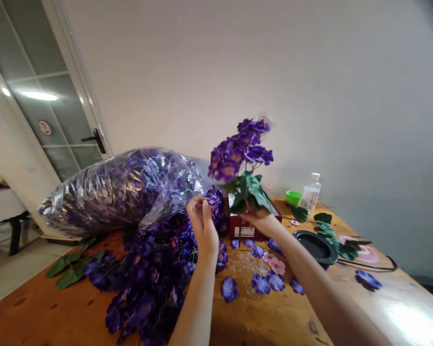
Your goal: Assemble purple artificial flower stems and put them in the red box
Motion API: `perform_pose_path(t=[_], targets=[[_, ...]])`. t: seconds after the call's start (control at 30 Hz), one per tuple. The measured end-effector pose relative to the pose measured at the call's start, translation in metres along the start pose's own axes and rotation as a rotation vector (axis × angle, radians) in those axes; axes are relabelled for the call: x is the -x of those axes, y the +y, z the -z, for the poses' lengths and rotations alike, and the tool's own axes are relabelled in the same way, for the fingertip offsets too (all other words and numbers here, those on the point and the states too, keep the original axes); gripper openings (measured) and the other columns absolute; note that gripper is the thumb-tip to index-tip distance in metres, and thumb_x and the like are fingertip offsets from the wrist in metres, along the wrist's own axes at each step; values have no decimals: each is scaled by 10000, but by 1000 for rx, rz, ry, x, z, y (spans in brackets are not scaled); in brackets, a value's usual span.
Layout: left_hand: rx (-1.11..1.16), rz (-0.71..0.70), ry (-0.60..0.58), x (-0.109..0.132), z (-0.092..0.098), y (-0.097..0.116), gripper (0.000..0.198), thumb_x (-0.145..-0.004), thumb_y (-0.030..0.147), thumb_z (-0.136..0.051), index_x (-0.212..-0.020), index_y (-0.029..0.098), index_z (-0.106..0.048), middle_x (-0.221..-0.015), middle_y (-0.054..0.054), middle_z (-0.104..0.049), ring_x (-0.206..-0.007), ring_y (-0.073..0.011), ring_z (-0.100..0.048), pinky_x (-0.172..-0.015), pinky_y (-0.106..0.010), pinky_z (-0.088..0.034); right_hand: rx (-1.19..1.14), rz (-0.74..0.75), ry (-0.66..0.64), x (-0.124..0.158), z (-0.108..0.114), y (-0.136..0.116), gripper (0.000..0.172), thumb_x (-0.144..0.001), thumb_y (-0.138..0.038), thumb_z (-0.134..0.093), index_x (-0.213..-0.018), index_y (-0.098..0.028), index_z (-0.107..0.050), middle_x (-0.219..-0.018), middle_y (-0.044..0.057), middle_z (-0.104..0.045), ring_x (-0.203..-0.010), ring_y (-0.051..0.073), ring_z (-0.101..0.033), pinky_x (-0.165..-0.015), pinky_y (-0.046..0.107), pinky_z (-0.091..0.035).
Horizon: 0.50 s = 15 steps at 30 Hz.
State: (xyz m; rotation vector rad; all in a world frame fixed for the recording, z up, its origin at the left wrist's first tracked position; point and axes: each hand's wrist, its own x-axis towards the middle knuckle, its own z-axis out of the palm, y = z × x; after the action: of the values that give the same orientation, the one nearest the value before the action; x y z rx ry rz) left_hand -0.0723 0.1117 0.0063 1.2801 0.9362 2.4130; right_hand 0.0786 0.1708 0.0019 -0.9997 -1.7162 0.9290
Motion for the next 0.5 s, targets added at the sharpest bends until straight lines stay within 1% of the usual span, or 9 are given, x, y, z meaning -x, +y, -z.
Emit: perform_pose_path(t=[0.07, 0.1, 0.13, 0.2, 0.27, 0.37, 0.43, 0.5], targets=[[63, 32, 26, -5, 5, 2, 242, -908, 383, -497, -1081, 214, -500, -978, -33, -522, -753, -100, -508, -650, -203, -419, -1, -79, 95, -44, 12, 5, 114, -772, -245, -665, -808, -153, -609, -659, -12, -599, -537, 110, -544, -488, 231, -451], [91, 33, 31, -7, 7, 4, 238, -902, 377, -509, -1078, 217, -500, -968, -28, -518, -737, -93, -499, -640, -197, -411, -13, -115, 139, -63, 17, 9, 111, -806, -236, -647, -861, -145, -613, -742, -2, -618, -594, 107, -566, -544, 241, -481], [119, 29, 31, -8, 9, 6, 231, -895, 371, -524, -1068, 219, -503, -951, -22, -514, -711, -86, -488, -622, -193, -401, -31, -154, 178, -79, 20, 14, 150, -849, -253, -614, -948, -141, -609, -861, 18, -632, -683, 116, -595, -612, 269, -510], [195, 39, 2, -8, 9, 8, 225, -879, 363, -551, -1047, 218, -510, -892, -9, -510, -640, -73, -454, -578, -190, -376, -87, -243, 265, -96, 23, 25, 245, -889, -293, -570, -1085, -147, -584, -1044, 57, -616, -848, 157, -616, -726, 344, -529], [285, 115, -39, -6, 5, 6, 228, -861, 364, -572, -1022, 212, -518, -824, 5, -504, -586, -67, -425, -541, -190, -352, -169, -317, 378, -95, 23, 39, 309, -897, -316, -556, -1161, -156, -556, -1140, 78, -588, -942, 191, -606, -785, 393, -522], [364, 347, -47, 4, -8, -8, 236, -831, 364, -599, -991, 206, -527, -781, 15, -509, -584, -65, -445, -531, -182, -347, -317, -356, 586, -75, 25, 52, 330, -896, -322, -556, -1183, -161, -544, -1162, 83, -578, -962, 200, -600, -798, 403, -518], [348, 527, -60, 17, -24, -21, 245, -821, 360, -599, -1001, 204, -538, -832, 0, -545, -653, -74, -506, -561, -177, -370, -417, -321, 715, -61, 31, 46, 310, -897, -323, -552, -1157, -154, -550, -1110, 76, -590, -900, 181, -607, -745, 369, -527], [312, 677, -160, 36, -43, -27, 269, -832, 378, -572, -1037, 206, -552, -940, -28, -590, -774, -103, -569, -629, -193, -414, -512, -237, 806, -48, 40, 21, 217, -904, -281, -529, -1075, -150, -558, -996, 43, -597, -745, 120, -591, -621, 272, -510]])
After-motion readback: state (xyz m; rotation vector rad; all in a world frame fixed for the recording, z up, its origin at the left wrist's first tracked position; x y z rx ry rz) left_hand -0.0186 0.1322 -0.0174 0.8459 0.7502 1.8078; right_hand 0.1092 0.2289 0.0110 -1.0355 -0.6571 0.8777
